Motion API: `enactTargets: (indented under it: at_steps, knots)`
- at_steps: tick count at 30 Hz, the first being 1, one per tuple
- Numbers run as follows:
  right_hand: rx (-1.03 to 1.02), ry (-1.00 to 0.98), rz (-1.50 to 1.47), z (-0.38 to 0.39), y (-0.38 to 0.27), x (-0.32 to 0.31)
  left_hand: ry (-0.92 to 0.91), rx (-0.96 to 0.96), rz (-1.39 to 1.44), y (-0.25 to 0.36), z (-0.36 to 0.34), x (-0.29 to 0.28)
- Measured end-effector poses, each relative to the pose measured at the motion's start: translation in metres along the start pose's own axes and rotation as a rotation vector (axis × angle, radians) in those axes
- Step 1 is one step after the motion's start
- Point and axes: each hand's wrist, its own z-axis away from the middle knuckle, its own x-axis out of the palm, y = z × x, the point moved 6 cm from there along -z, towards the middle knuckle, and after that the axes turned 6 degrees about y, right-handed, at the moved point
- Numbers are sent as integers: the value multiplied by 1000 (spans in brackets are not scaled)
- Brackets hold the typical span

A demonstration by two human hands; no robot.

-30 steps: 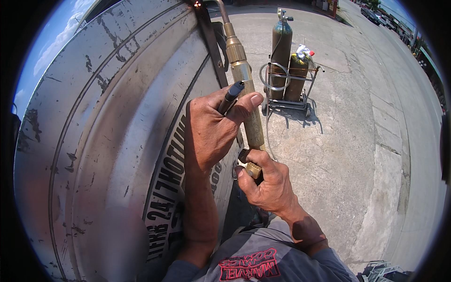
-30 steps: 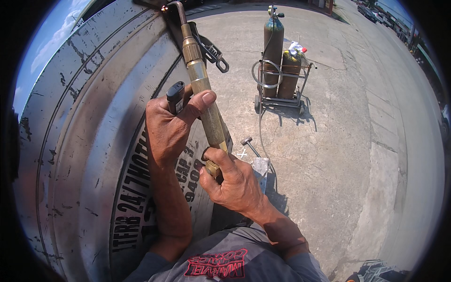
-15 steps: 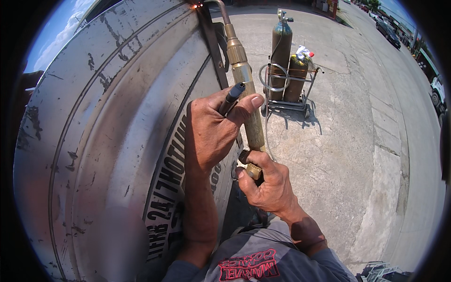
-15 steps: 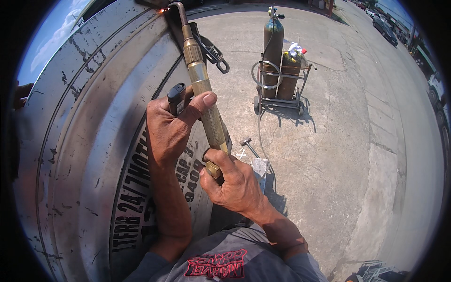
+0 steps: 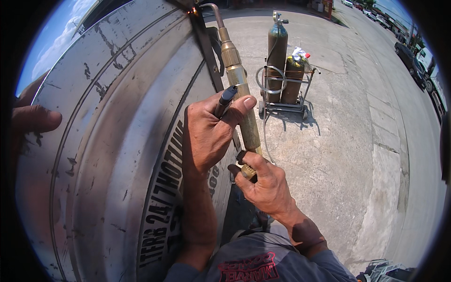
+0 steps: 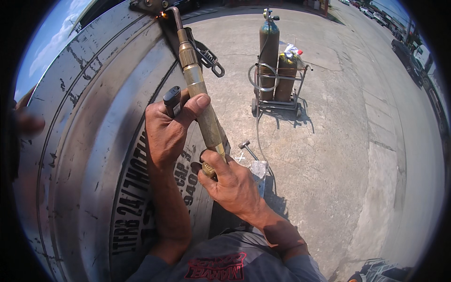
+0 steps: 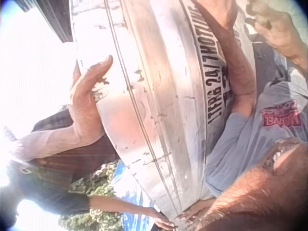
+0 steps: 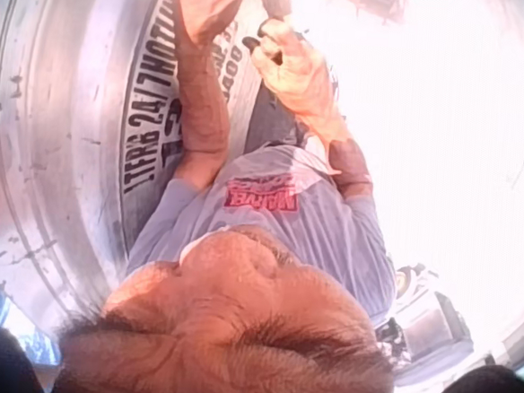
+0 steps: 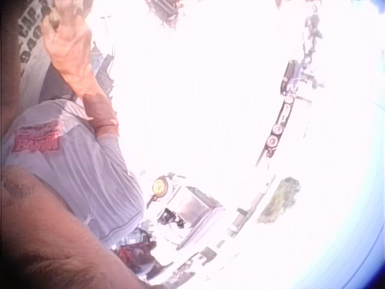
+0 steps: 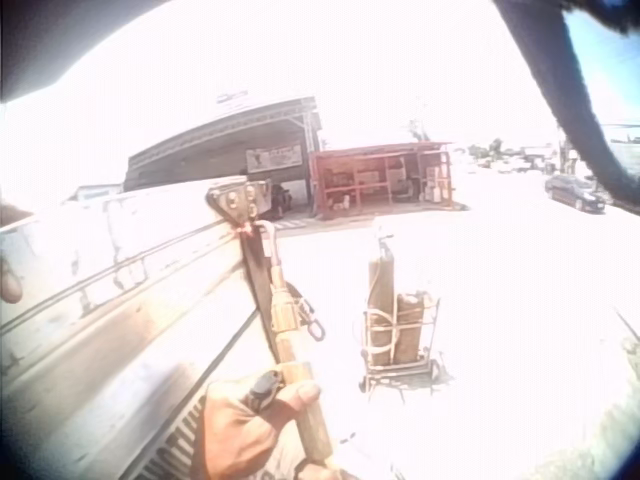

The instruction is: The person uses a welding torch to heat and fuse a seam on the side of a large metal truck body. The person holds the torch steadily against the metal surface, producing sparks as the weld progresses along the seam.

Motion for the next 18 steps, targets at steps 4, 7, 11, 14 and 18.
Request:
enactTargets:
  at_steps: [4, 7, 11, 14, 18]
  knots:
    - [-21, 0, 3, -1, 0, 2, 10, -13, -9, 0, 0, -2]
    - [-22, -8, 23, -1, -3, 2, -1, -12, -3, -2, -1, -4]
    - [-17, -39, 42, 1, 1, 4, -15, -39, -5, -5, -2, -4]
    - [-48, -11, 104, 0, -5, 2, -16, -46, 27, -4, -2, -3]
    - [-23, -56, 142, 4, -1, 2, -24, -54, 57, -1, -1, -5]
